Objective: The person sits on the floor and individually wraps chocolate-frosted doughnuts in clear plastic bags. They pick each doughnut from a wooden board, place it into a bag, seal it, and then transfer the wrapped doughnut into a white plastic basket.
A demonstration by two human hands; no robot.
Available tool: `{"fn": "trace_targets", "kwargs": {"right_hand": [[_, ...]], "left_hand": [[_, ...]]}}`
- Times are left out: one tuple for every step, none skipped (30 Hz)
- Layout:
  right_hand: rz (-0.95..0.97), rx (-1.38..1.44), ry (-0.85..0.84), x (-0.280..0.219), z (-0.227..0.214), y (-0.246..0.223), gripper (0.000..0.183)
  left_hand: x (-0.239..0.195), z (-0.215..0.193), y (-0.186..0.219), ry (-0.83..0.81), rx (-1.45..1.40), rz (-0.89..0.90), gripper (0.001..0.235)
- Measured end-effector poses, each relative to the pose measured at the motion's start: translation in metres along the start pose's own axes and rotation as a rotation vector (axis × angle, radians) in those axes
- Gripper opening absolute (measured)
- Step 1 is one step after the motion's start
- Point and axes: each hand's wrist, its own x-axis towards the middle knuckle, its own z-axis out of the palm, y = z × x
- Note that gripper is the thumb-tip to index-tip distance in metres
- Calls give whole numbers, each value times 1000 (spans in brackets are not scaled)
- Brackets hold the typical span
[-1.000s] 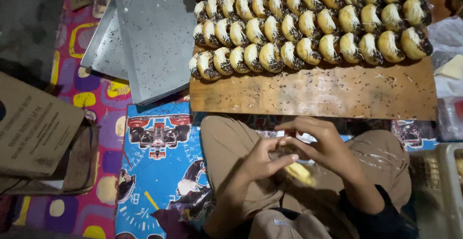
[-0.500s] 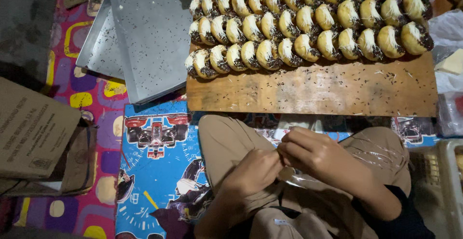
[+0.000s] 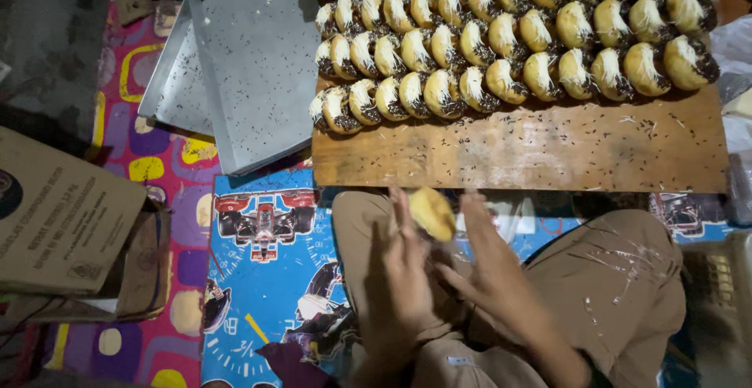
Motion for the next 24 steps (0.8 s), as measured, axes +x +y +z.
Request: {"fn": "trace_targets", "kwargs": {"right_hand": [[45, -31, 29, 5, 14, -8, 101], [76, -74, 123, 11, 22, -12, 95], [175, 91, 130, 16, 25, -14, 94], [274, 257, 135, 21, 26, -14, 92], [370, 423, 140, 25, 22, -14, 91], [368, 581, 80, 27, 21, -14, 87], [372, 738, 17, 24, 19, -15, 84], [376, 894, -46, 20, 20, -16, 80], [337, 900, -63, 17, 22, -16, 72], [298, 906, -80, 13, 25, -17, 65], [261, 913, -96, 10, 30, -17, 58], [301, 910, -93, 8, 35, -15, 51], [347, 910, -89, 5, 40, -13, 47], [392, 909, -85, 5, 44, -9, 45], [466, 852, -6, 7, 49, -4, 36], [540, 792, 71, 13, 55, 1, 28], [611, 729, 148, 18, 59, 7, 25], [579, 770, 204, 24, 65, 14, 23], [546, 809, 258, 30, 73, 21, 22], [512, 848, 312, 32, 84, 26, 20], [578, 912, 315, 31, 96, 33, 18], [644, 976, 318, 27, 111, 39, 16], [717, 1040, 323, 17, 127, 47, 14], [825, 1064, 303, 2, 143, 54, 14]], "left_hand": [[-11, 6, 6, 37, 111, 207, 60], [-20, 0, 9, 73, 221, 414, 58], [-24, -4, 9, 38, 166, 346, 63], [-25, -10, 5, 3, 110, 278, 70], [-27, -22, 0, -31, 55, 212, 78], [-14, -26, -12, -58, -86, 139, 68], [7, -26, -27, -85, -227, 58, 61], [17, -27, -41, -111, -367, -24, 55], [22, -26, -51, -142, -352, -39, 48], [26, -24, -59, -172, -336, -53, 42], [29, -22, -63, -204, -319, -68, 39], [31, -21, -64, -140, -272, -98, 36], [29, -21, -62, -78, -223, -132, 33], [27, -22, -58, -16, -173, -165, 30], [26, -24, -54, -1, -16, -231, 28], [29, -28, -49, 14, 141, -296, 26], [33, -31, -47, 28, 297, -358, 24], [40, -35, -48, 87, 187, -250, 24], [49, -37, -52, 146, 77, -142, 24], [55, -38, -60, 203, -33, -33, 24], [57, -40, -72, 263, 0, 83, 23], [56, -40, -87, 322, 33, 200, 22], [50, -42, -105, 376, 67, 313, 22], [41, -45, -125, 355, 190, 220, 22]]}}
